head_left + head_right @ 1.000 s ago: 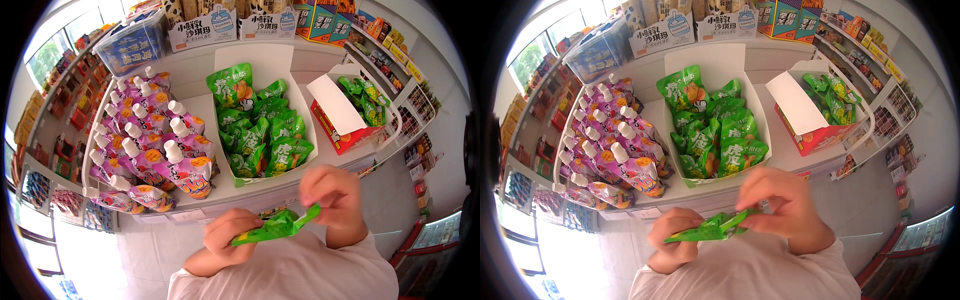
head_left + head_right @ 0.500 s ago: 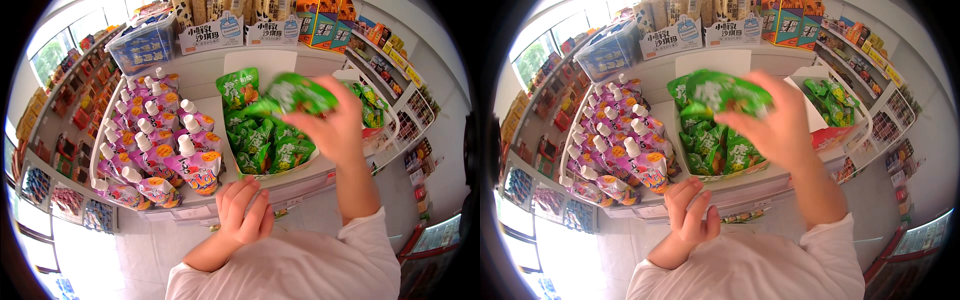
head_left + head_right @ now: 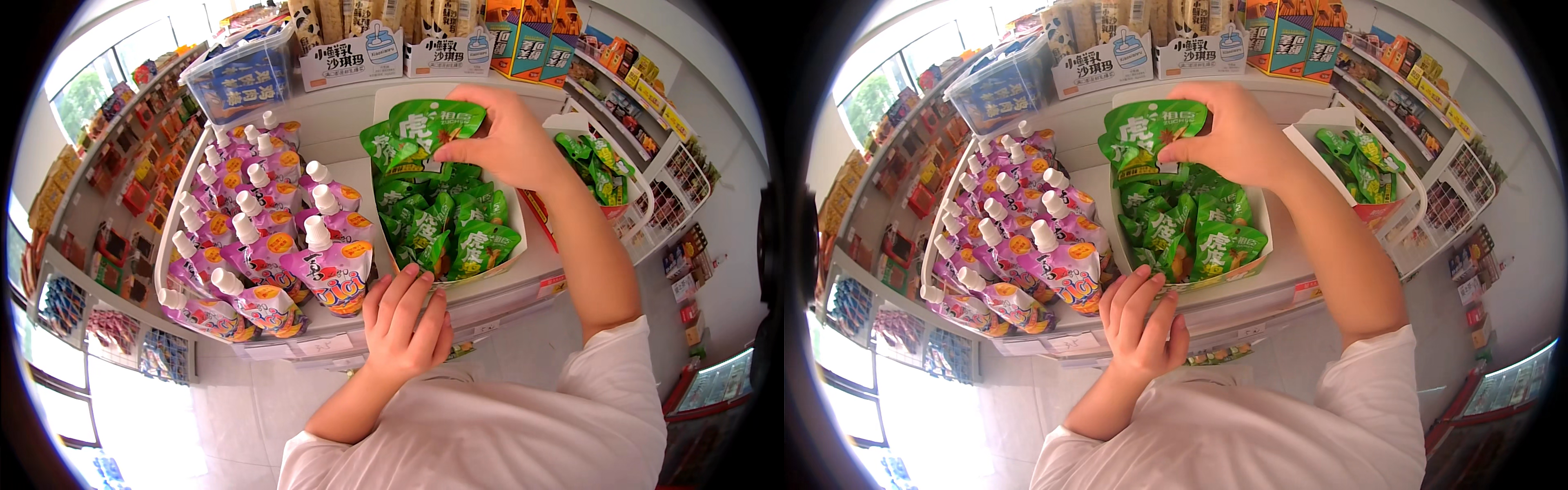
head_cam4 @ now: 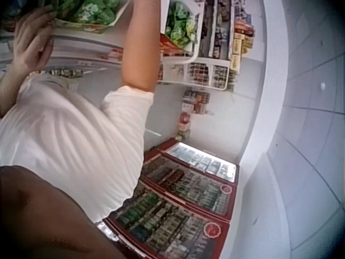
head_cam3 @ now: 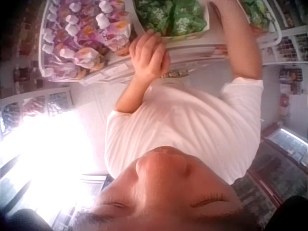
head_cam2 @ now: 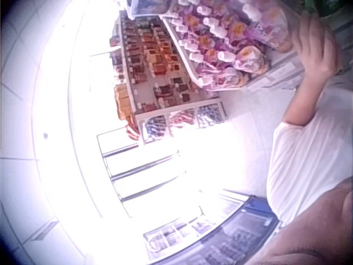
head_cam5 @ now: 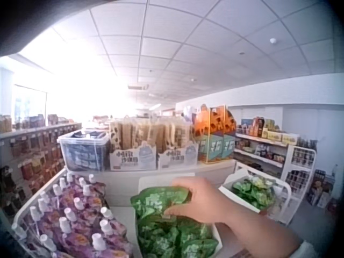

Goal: The person organizes snack packets by placing individual green pouches into a white cardboard display box on a shelf, then does the same with red snack packets.

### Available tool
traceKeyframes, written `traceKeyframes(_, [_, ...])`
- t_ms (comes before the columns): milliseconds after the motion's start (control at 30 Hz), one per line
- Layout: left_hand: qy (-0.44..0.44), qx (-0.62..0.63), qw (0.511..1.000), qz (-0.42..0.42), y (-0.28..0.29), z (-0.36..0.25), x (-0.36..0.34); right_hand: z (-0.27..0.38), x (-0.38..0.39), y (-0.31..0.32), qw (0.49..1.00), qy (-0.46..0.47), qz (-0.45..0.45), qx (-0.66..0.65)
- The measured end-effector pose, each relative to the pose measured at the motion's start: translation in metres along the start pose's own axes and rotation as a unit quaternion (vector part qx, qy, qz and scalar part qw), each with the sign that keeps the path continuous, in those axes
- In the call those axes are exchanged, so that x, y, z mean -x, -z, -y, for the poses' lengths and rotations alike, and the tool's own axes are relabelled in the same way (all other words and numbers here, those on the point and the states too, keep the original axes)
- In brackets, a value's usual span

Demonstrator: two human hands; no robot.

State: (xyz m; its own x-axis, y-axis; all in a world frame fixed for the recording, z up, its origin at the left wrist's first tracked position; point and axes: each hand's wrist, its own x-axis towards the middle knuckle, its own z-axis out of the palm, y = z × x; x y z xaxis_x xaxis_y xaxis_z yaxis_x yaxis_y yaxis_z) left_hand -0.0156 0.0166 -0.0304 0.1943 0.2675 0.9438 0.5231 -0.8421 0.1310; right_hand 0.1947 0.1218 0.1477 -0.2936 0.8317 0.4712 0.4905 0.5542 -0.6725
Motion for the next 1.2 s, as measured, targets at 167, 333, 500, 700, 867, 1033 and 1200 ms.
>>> traceKeyframes(167, [-0.004, -0.001, 1.000, -0.001, -0.002, 0.000, -0.001, -0.005, 0.007, -0.015, 0.993, 0.024, 0.026, 0.111])
traceKeyframes(333, [-0.005, -0.005, 1.000, 0.001, -0.001, -0.001, 0.001, -0.011, 0.007, -0.025, 0.992, 0.026, 0.032, 0.120])
traceKeyframes(500, [-0.013, -0.012, 1.000, 0.001, -0.001, 0.000, 0.002, -0.020, 0.007, -0.038, 0.984, 0.049, 0.058, 0.163])
traceKeyframes(700, [-0.015, -0.017, 1.000, 0.005, -0.001, 0.000, 0.003, -0.020, 0.005, -0.040, 0.971, 0.078, 0.029, 0.223])
traceKeyframes(867, [-0.017, -0.015, 1.000, 0.011, 0.000, 0.001, 0.003, 0.002, 0.029, -0.025, 0.978, 0.059, -0.014, 0.200])
traceKeyframes(1033, [-0.018, -0.020, 1.000, 0.009, 0.002, 0.004, 0.009, 0.024, 0.068, 0.032, 0.958, 0.038, -0.176, 0.224])
traceKeyframes(1200, [-0.021, -0.018, 1.000, 0.011, -0.003, 0.000, 0.006, -0.007, 0.083, 0.154, 0.912, -0.130, -0.162, 0.353])
